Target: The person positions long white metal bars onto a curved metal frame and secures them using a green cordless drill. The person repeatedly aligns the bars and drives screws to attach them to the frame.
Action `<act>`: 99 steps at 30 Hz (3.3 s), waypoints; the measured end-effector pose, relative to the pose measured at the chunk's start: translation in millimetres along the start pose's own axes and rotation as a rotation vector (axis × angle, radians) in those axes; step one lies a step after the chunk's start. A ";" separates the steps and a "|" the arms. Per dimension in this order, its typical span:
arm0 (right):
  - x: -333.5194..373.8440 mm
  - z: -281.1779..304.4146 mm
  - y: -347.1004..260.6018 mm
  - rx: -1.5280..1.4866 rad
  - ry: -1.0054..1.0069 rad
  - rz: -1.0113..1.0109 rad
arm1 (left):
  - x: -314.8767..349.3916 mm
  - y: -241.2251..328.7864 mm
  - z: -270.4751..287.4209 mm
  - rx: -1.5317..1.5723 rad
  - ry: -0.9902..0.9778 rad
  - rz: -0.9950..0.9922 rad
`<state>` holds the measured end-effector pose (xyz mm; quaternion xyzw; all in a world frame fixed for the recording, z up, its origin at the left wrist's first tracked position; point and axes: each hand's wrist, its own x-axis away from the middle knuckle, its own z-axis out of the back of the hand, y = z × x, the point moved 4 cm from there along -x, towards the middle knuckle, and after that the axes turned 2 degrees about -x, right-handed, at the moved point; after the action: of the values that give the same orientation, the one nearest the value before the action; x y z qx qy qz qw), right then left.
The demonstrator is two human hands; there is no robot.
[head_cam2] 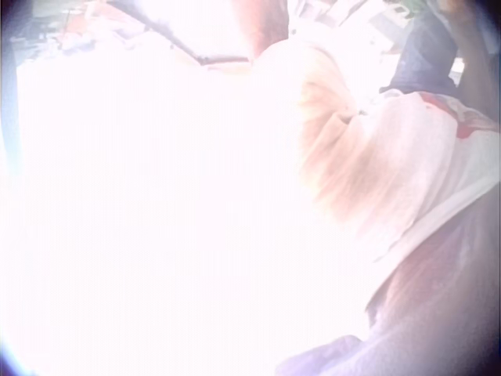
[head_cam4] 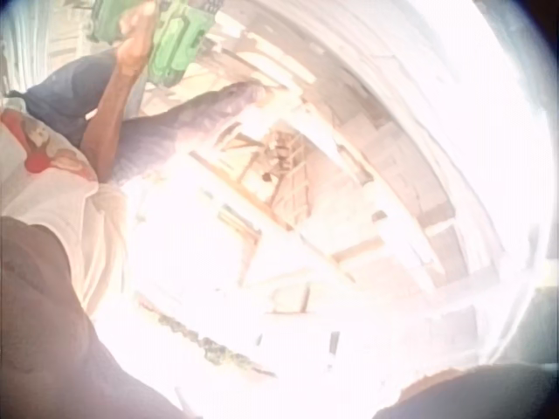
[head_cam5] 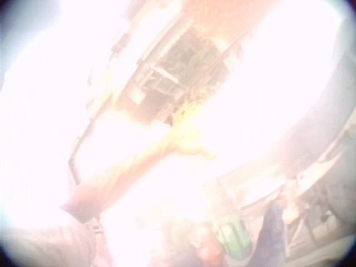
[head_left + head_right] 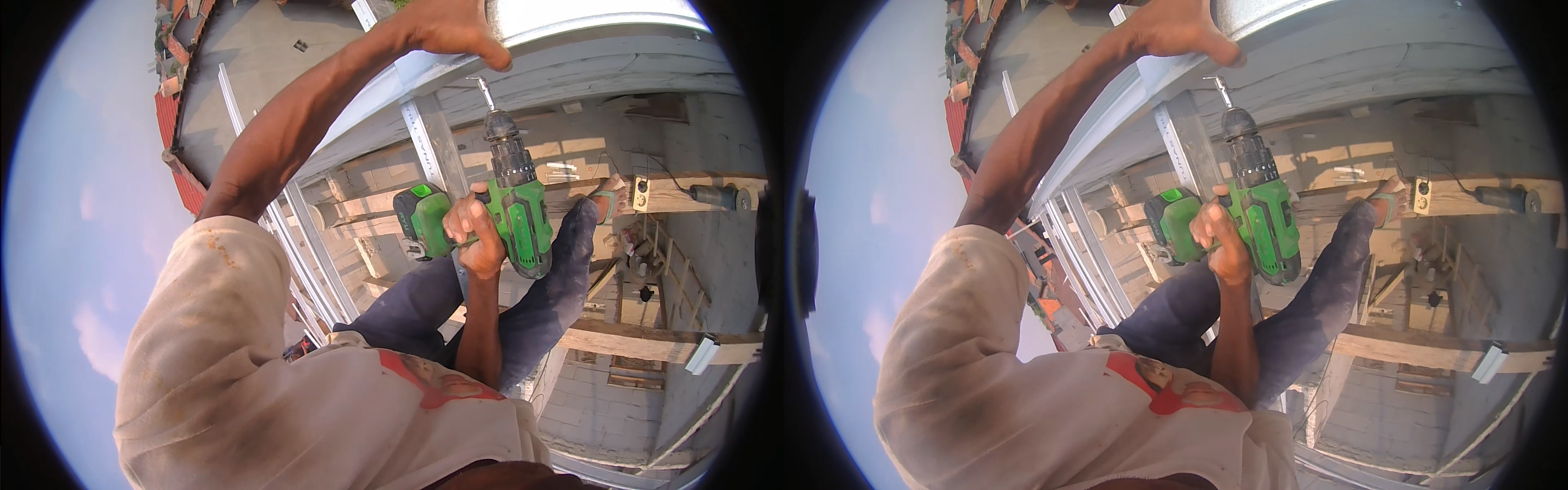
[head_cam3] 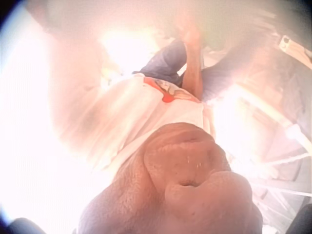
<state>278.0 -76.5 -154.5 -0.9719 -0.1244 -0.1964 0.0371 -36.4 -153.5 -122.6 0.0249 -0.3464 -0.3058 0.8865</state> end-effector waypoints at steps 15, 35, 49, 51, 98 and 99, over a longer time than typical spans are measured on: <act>44.9 -16.2 -42.3 0.100 -0.057 -0.034 | 24.2 6.4 14.2 0.018 0.084 0.020; 66.3 -43.1 -64.6 0.090 -0.034 -0.089 | 155.4 110.9 2.3 1.072 0.583 0.126; 87.7 -53.3 -71.0 0.203 0.017 -0.083 | 142.1 118.2 -61.4 1.243 0.729 0.174; 90.0 -55.7 -72.7 0.203 0.002 -0.081 | 141.3 116.9 -66.0 1.293 0.671 0.193; 22.7 -23.1 33.9 -0.099 0.059 -0.099 | 50.2 -20.5 22.5 -0.049 0.375 0.125; 22.0 -23.0 33.5 -0.093 0.057 -0.094 | 50.0 -20.0 20.8 -0.054 0.377 0.127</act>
<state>297.6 -106.7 -125.5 -0.9597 -0.1594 -0.2310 -0.0139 -31.3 -194.2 -82.0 0.0361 -0.1669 -0.2482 0.9535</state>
